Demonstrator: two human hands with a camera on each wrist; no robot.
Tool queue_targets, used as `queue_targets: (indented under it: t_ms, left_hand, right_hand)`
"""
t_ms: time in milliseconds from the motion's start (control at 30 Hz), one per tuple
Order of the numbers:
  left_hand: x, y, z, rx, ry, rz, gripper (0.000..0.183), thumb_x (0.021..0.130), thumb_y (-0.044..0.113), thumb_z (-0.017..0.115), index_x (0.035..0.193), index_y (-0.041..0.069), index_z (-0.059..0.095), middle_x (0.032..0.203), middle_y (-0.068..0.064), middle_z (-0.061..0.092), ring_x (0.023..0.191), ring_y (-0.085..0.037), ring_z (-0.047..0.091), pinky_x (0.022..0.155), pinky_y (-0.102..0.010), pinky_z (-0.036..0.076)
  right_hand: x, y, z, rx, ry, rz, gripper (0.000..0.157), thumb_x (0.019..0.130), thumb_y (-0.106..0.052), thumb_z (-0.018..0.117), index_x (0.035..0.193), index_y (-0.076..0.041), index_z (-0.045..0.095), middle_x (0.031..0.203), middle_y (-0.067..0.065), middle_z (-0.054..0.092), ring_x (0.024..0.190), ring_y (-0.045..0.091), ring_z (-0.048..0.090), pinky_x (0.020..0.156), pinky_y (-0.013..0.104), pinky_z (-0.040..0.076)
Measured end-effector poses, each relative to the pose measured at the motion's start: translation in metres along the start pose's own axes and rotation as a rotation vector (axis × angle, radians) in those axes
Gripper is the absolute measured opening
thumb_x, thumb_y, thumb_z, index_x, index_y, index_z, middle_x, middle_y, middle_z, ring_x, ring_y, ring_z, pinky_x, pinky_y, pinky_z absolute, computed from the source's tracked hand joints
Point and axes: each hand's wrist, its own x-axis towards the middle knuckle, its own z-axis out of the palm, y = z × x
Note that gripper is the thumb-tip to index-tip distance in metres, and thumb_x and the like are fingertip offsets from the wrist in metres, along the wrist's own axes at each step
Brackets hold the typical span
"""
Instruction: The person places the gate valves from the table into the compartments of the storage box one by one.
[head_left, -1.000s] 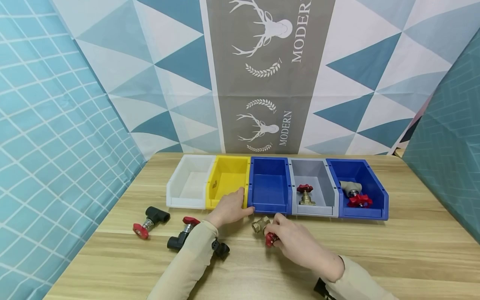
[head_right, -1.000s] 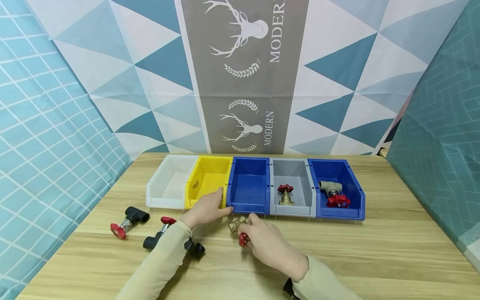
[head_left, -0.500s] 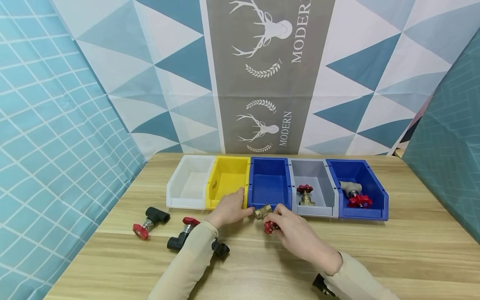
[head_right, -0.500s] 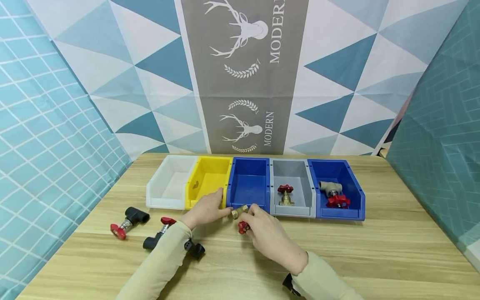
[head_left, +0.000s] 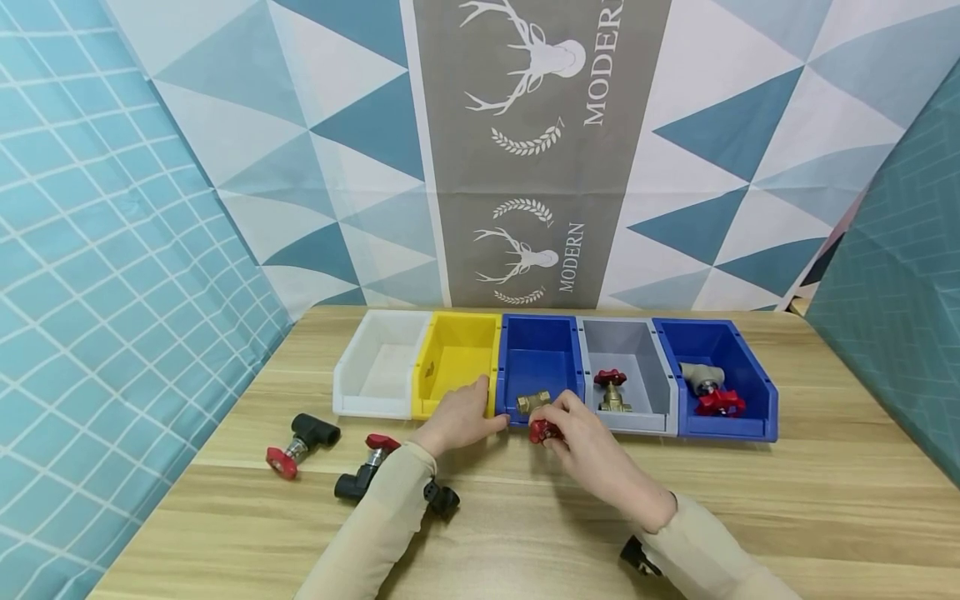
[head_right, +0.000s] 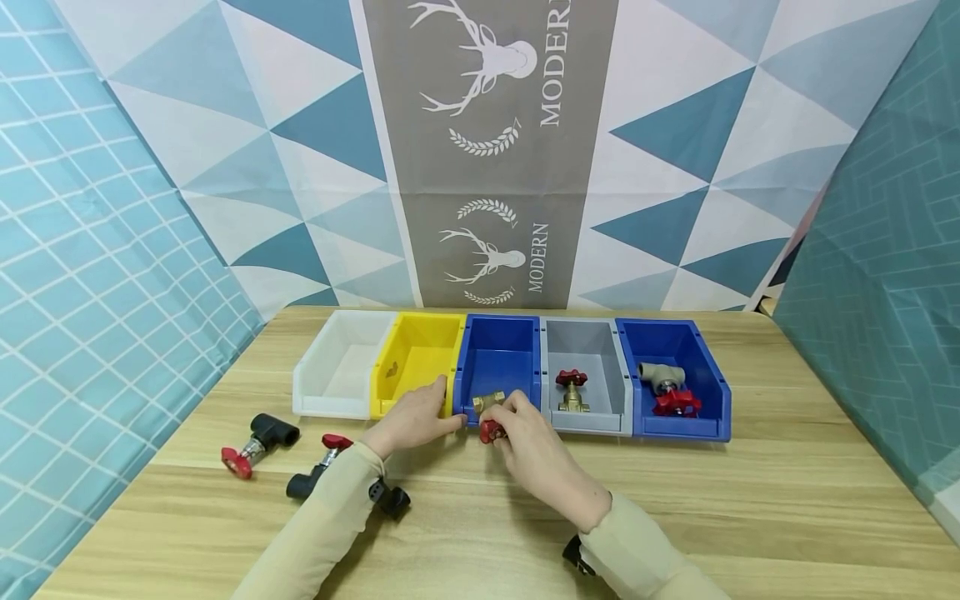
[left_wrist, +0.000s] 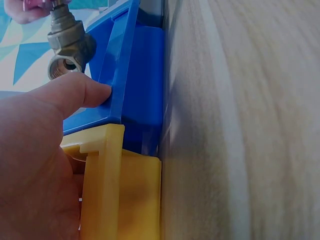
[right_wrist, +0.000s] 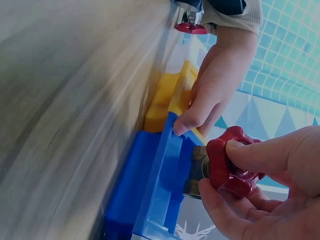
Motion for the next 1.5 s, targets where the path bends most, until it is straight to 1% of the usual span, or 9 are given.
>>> queue_targets:
  t_ms: [233,400,500,600,700,1000,1133,1300,1500]
  left_hand:
    - [-0.001,0.0,0.0,0.002,0.002,-0.003,0.061,0.081,0.044,0.06,0.118,-0.001,0.044,0.094,-0.013,0.061,0.077,-0.023,0.058,0.07,-0.036,0.05]
    - [-0.002,0.001,0.0,-0.007,-0.001,0.003,0.058,0.081,0.043,0.061,0.116,-0.001,0.045,0.09,-0.011,0.06,0.072,-0.02,0.056,0.066,-0.034,0.049]
    - [-0.002,0.001,0.0,-0.008,0.0,-0.001,0.06,0.081,0.043,0.06,0.118,-0.002,0.044,0.092,-0.013,0.061,0.075,-0.022,0.058,0.068,-0.036,0.05]
    - [-0.002,0.001,-0.001,-0.008,0.0,-0.009,0.065,0.082,0.043,0.06,0.123,-0.004,0.042,0.099,-0.016,0.062,0.082,-0.025,0.059,0.074,-0.038,0.05]
    - [-0.002,0.001,-0.001,-0.009,0.0,-0.009,0.064,0.081,0.043,0.06,0.122,-0.003,0.043,0.097,-0.015,0.062,0.08,-0.025,0.059,0.073,-0.038,0.05]
    - [0.0,0.001,0.001,0.002,-0.004,-0.017,0.062,0.081,0.047,0.059,0.119,0.0,0.044,0.092,-0.012,0.061,0.074,-0.021,0.056,0.068,-0.035,0.049]
    - [0.001,0.001,0.001,0.006,-0.004,-0.015,0.06,0.081,0.047,0.059,0.117,0.001,0.045,0.089,-0.011,0.06,0.072,-0.021,0.056,0.066,-0.034,0.048]
    - [0.001,0.001,0.0,0.008,-0.008,-0.013,0.06,0.081,0.047,0.059,0.117,0.0,0.044,0.09,-0.011,0.06,0.074,-0.021,0.056,0.068,-0.034,0.049]
    - [0.001,0.001,-0.001,0.011,-0.011,-0.016,0.06,0.081,0.047,0.059,0.116,0.001,0.045,0.088,-0.01,0.059,0.071,-0.02,0.055,0.065,-0.033,0.048]
  right_hand:
    - [0.006,0.004,0.006,0.018,0.034,0.028,0.031,0.072,0.005,0.07,0.097,-0.013,0.064,0.086,-0.001,0.048,0.078,0.009,0.046,0.067,0.027,0.046]
    - [0.011,0.008,0.011,0.02,0.049,0.023,0.03,0.073,0.007,0.068,0.097,-0.01,0.064,0.085,0.0,0.047,0.076,0.01,0.045,0.066,0.026,0.045]
    - [0.014,0.01,0.013,0.018,0.052,0.014,0.03,0.074,0.008,0.066,0.098,-0.01,0.064,0.085,0.001,0.046,0.075,0.01,0.044,0.066,0.026,0.046]
    - [0.018,0.012,0.014,0.021,0.055,0.017,0.03,0.075,0.008,0.065,0.099,-0.009,0.063,0.085,0.002,0.046,0.074,0.01,0.044,0.064,0.025,0.046]
    - [0.021,0.013,0.016,0.023,0.06,0.032,0.029,0.076,0.008,0.065,0.1,-0.008,0.063,0.086,0.002,0.046,0.074,0.011,0.045,0.064,0.025,0.046]
    - [0.032,0.015,0.017,0.044,0.0,0.079,0.03,0.079,0.01,0.059,0.105,-0.005,0.062,0.088,0.005,0.045,0.075,0.013,0.045,0.067,0.027,0.046]
    - [0.036,0.016,0.017,0.054,0.006,0.083,0.028,0.08,0.01,0.058,0.105,-0.003,0.062,0.089,0.007,0.045,0.077,0.016,0.046,0.069,0.03,0.046]
    - [0.041,0.018,0.018,0.048,0.015,0.094,0.027,0.081,0.008,0.058,0.105,-0.003,0.061,0.089,0.007,0.045,0.077,0.017,0.046,0.067,0.029,0.046]
    - [0.047,0.018,0.019,0.038,-0.022,0.135,0.026,0.082,0.006,0.057,0.106,-0.005,0.06,0.091,0.008,0.046,0.079,0.018,0.047,0.068,0.029,0.046]
